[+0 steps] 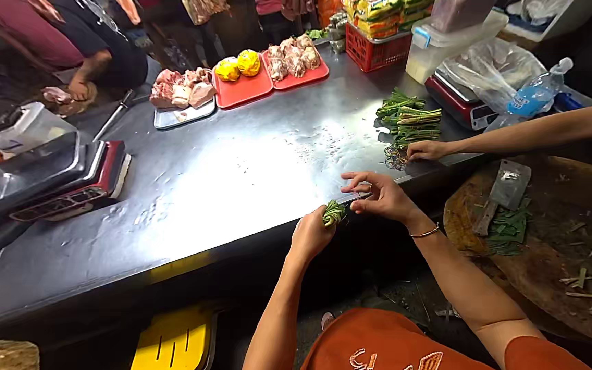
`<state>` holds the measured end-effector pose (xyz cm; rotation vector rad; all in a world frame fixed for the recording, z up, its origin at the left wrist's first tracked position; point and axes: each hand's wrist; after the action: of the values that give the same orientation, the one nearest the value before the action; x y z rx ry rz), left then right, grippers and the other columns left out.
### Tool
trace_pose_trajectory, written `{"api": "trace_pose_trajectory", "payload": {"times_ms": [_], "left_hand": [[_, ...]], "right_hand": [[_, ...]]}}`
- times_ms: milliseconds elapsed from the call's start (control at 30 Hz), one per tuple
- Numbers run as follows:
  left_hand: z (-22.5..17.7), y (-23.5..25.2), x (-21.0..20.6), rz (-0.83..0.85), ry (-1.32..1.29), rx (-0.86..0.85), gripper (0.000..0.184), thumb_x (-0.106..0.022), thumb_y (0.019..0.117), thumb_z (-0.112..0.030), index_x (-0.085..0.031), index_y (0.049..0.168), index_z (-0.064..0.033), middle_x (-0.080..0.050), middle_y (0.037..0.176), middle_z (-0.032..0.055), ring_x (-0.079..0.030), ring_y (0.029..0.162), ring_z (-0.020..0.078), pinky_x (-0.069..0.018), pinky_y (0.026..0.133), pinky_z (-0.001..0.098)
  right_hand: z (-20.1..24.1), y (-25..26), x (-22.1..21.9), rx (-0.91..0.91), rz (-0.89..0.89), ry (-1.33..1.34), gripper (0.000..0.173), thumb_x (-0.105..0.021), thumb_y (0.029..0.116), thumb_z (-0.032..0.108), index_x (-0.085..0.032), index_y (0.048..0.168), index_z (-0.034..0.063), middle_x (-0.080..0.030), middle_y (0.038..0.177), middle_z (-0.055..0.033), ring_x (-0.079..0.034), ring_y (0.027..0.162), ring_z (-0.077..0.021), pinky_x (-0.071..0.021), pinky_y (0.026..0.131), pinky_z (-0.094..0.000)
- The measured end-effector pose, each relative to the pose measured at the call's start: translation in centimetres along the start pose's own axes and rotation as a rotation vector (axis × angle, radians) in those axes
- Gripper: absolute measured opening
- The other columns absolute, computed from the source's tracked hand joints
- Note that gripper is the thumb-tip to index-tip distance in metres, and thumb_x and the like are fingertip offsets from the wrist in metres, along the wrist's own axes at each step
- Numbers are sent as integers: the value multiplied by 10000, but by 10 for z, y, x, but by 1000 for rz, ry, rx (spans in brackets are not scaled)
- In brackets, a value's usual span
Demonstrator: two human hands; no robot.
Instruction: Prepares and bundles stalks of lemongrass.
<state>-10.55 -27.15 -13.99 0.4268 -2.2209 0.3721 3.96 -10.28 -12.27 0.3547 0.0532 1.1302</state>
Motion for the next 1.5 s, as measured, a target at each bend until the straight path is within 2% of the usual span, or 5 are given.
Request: {"api": "trace_pose_trajectory", "payload": {"times_ms": [167, 433, 967, 1233, 1500], "left_hand": [[16, -44, 10, 10, 90, 9, 322, -686, 935, -246, -674, 1187, -47, -728, 1044, 166, -698, 1044, 339, -535, 916, 565], [44, -99, -3, -141, -165, -80, 880, -749, 885, -193, -258, 1601, -52, -727, 908, 159, -723, 864, 313, -573, 844, 512], [24, -102, -12, 344, -723, -217, 1316, -875, 674, -180, 6, 1650, -202, -624, 1270, 154, -680, 993, 166, -579, 883, 365], [-42, -87, -29, 409, -396, -306, 490, -868, 759, -360, -682, 1102, -64, -691, 902, 21, -653, 794, 95, -561, 771, 342], [-111, -84, -94, 309, -539, -293, 110, -690, 853, -120, -656, 933, -52, -667, 697, -26, -657, 588, 64, -588, 614, 264]], "right_hand": [[16, -5, -76, -18, 380, -710, 532, -769, 879, 420, -633, 1290, 110, -652, 1184, -110, -664, 1073, -257, -562, 888, -508], [-10, -59, -145, -267, 58, 310, 662, -778, 780, 199, -449, 1343, 87, -673, 1050, -29, -653, 741, -68, -550, 622, -232], [5, -90, -169, 35, -566, -155, 177, -743, 801, 119, -685, 951, 45, -678, 813, 8, -636, 718, -21, -557, 669, -214], [44, -123, -104, 118, -724, -194, 129, -713, 814, 76, -664, 931, 55, -632, 750, 30, -585, 634, -1, -512, 579, -173], [42, -215, -11, 33, -638, -345, 899, -791, 824, 534, -411, 1469, 36, -639, 1135, -35, -511, 625, -10, -470, 558, -201]]}}
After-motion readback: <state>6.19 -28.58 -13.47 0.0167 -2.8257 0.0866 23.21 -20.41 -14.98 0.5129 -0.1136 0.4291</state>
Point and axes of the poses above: each hand's wrist, its own y-axis towards the middle knuckle, its own x-axis out of the back of the hand, z = x × y
